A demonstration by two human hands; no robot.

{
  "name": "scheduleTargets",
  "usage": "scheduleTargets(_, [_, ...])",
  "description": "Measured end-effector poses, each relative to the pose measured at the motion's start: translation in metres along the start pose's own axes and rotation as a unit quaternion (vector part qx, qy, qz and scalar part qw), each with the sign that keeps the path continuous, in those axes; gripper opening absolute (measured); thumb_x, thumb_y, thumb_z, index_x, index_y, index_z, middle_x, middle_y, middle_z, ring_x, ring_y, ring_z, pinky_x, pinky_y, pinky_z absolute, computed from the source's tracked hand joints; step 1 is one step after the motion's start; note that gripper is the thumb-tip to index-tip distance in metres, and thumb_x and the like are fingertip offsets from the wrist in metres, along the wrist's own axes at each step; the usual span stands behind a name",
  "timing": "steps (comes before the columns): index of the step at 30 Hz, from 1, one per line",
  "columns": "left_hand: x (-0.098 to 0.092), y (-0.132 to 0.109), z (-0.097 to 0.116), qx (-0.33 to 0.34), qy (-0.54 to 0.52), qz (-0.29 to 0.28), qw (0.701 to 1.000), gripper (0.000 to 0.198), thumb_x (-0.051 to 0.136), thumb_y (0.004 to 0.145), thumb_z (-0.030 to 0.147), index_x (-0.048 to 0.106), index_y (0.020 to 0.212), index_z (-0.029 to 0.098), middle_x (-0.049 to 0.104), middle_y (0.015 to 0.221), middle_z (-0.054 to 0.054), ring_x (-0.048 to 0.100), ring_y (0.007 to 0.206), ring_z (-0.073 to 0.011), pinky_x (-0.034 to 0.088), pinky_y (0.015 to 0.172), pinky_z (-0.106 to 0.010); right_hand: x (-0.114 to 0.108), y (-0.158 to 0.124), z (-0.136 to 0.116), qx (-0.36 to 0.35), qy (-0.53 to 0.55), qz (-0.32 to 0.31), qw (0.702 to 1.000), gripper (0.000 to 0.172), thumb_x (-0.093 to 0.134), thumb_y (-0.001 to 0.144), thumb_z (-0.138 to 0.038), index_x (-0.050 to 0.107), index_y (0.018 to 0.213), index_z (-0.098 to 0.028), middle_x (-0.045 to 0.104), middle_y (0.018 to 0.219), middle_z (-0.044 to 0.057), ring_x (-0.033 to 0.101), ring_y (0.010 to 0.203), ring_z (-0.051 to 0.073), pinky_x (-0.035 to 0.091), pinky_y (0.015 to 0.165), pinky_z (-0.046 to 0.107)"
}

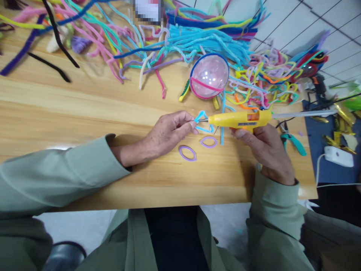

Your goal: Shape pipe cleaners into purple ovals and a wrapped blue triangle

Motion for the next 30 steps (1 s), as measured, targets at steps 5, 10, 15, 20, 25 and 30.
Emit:
scheduleTargets(5, [0.0002,0.0,-0.0006,-0.007,-0.004,-0.003,1.0,0.019,0.065,0.102,0.035,0.07,0.093,0.019,0.071,0.083,0.0,0.062,0.076,-0.0145,0.05,0.07,-0.027,-0.0013,-0.0002,-0.0014,0.002,-0.016,0.004,1.0,0.03,0.08,0.097,-0.062,0.082,0.097,-0.032,0.08,0.093,0.001,0.072,0.089,0.028,0.061,0.086,0.045])
scheduleTargets(10, [-0.0002,-0.0001,-0.0003,-0.013,0.003,-0.003,1.0,0.021,0.065,0.102,0.037,0.07,0.092,0.02,0.072,0.083,-0.001,0.063,0.077,-0.0151,0.05,0.07,-0.027,-0.0002,0.0002,-0.0004,-0.009,-0.019,0.0,1.0,0.031,0.078,0.098,-0.063,0.081,0.098,-0.032,0.08,0.094,0.001,0.074,0.094,0.029,0.062,0.091,0.048])
scheduleTargets(15, [0.0002,-0.0003,-0.0005,-0.006,0.004,-0.004,1.0,0.021,0.064,0.103,0.037,0.071,0.092,0.02,0.073,0.085,-0.001,0.064,0.078,-0.0152,0.051,0.071,-0.027,-0.0013,0.0001,-0.0008,-0.005,-0.01,0.002,1.0,0.029,0.079,0.098,-0.061,0.082,0.102,-0.032,0.082,0.101,0.001,0.075,0.097,0.029,0.062,0.091,0.048])
scheduleTargets(20, [0.0,-0.0001,-0.0026,-0.007,0.009,-0.001,1.0,0.022,0.065,0.103,0.039,0.071,0.093,0.02,0.073,0.085,-0.002,0.064,0.077,-0.0155,0.05,0.069,-0.027,-0.0009,-0.0002,-0.0013,-0.001,-0.01,0.004,1.0,0.027,0.08,0.098,-0.06,0.083,0.101,-0.034,0.083,0.103,0.0,0.076,0.1,0.03,0.063,0.094,0.048])
scheduleTargets(25, [-0.0004,-0.0003,-0.0004,-0.007,0.003,-0.005,1.0,0.023,0.066,0.103,0.04,0.071,0.092,0.02,0.073,0.084,-0.002,0.064,0.077,-0.0156,0.051,0.07,-0.027,0.0003,-0.0003,-0.0015,0.003,0.0,0.0,1.0,0.028,0.08,0.098,-0.061,0.083,0.1,-0.033,0.082,0.098,0.0,0.077,0.1,0.029,0.063,0.096,0.048])
scheduleTargets(30, [-0.0009,-0.0008,-0.0008,-0.006,0.007,-0.004,1.0,0.023,0.064,0.103,0.039,0.071,0.093,0.02,0.073,0.086,-0.002,0.063,0.077,-0.0154,0.05,0.069,-0.027,-0.0022,0.0009,-0.0016,-0.007,-0.003,0.012,1.0,0.028,0.081,0.097,-0.06,0.083,0.1,-0.032,0.084,0.104,0.001,0.075,0.098,0.029,0.063,0.094,0.048])
Point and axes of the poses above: each hand's wrist, its own y-axis towards the middle knuckle, its own x-axis out of the palm, z = x × y, the point moved 6 cm from there along y, towards the middle knuckle
